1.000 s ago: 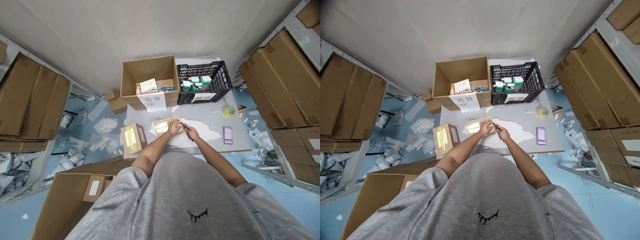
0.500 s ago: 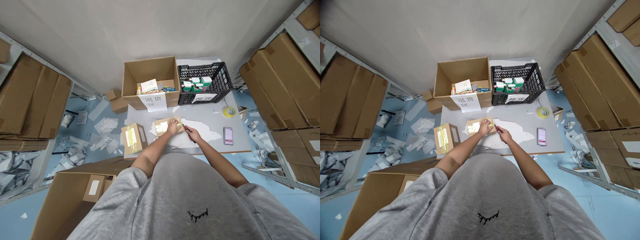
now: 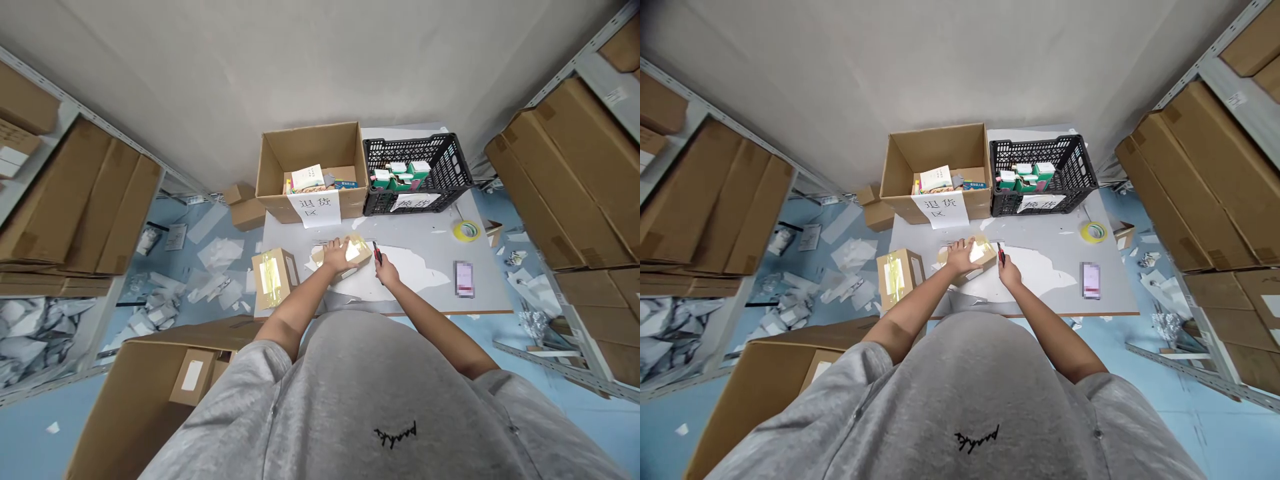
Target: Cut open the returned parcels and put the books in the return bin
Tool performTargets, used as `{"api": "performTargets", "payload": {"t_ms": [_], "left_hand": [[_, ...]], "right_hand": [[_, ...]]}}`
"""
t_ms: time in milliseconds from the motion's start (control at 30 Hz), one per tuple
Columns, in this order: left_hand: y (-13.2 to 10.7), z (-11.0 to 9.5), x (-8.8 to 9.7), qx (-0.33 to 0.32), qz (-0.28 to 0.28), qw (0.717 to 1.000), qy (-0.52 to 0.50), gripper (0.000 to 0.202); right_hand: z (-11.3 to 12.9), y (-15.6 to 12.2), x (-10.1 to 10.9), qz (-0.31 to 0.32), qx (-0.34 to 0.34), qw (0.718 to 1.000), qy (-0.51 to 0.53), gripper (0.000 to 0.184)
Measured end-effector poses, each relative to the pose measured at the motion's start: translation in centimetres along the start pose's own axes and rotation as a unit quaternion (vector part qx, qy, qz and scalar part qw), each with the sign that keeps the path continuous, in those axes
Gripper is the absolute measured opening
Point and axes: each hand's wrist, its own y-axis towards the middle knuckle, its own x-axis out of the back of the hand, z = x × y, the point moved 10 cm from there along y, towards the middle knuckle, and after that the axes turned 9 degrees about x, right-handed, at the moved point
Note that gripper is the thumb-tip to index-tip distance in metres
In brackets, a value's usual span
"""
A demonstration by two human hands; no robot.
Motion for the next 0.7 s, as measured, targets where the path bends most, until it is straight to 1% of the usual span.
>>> {"api": "performTargets", "payload": {"t_ms": [100,167,267,333,367,400,433,467,533,567,600,633,667,700], "left_hand": [[0.0,1.0,-0.2,0.125,-0.016,0.991,-0.044,0.127],[0.2,2.1,-0.6,0.217,-0.017,0.973,-0.072,0.121],[0.9,3.9,-1.6,0.332,0.023,0.938,-0.101,0.116],[1.4,5.0,-2.1,0.376,0.062,0.920,-0.096,0.116],[1.7,5.4,-2.2,0.382,0.078,0.917,-0.087,0.116],[2.1,5.7,-2.1,0.372,0.084,0.921,-0.076,0.115],[2.6,5.7,-1.8,0.341,0.082,0.934,-0.065,0.111],[3.2,5.4,-1.4,0.286,0.071,0.954,-0.058,0.104],[3.8,3.8,-0.3,0.133,0.031,0.989,-0.054,0.086],[3.7,3.0,0.1,0.065,0.011,0.996,-0.057,0.078],[3.4,2.7,0.4,0.020,-0.004,0.998,-0.061,0.072],[3.1,2.7,0.5,0.002,-0.011,0.998,-0.062,0.069],[2.9,3.1,0.4,0.010,-0.014,0.998,-0.058,0.067],[2.8,3.7,0.2,0.037,-0.015,0.998,-0.052,0.068]], "right_hand": [[2.2,0.9,-0.5,-0.009,0.031,0.999,-0.034,0.043],[3.4,1.3,-0.8,-0.019,0.046,0.998,-0.036,0.048],[4.1,1.5,-1.4,-0.033,0.047,0.998,-0.015,0.057],[4.2,1.4,-1.9,-0.032,0.047,0.998,-0.001,0.071],[4.1,1.3,-2.1,-0.029,0.048,0.998,0.003,0.078],[3.9,1.2,-2.2,-0.025,0.050,0.998,0.004,0.085],[3.6,1.0,-2.3,-0.022,0.050,0.999,0.002,0.091],[3.2,0.8,-2.2,-0.022,0.047,0.999,-0.002,0.095],[2.1,0.4,-1.7,-0.029,0.027,0.999,-0.009,0.100],[1.5,0.3,-1.5,-0.035,0.013,0.999,-0.010,0.100],[0.9,0.1,-1.2,-0.041,-0.002,0.999,-0.008,0.100],[0.3,0.0,-0.9,-0.048,-0.014,0.999,-0.004,0.099],[-0.2,-0.1,-0.6,-0.056,-0.023,0.998,0.003,0.096],[-0.5,-0.1,-0.4,-0.065,-0.029,0.997,0.010,0.093]]}}
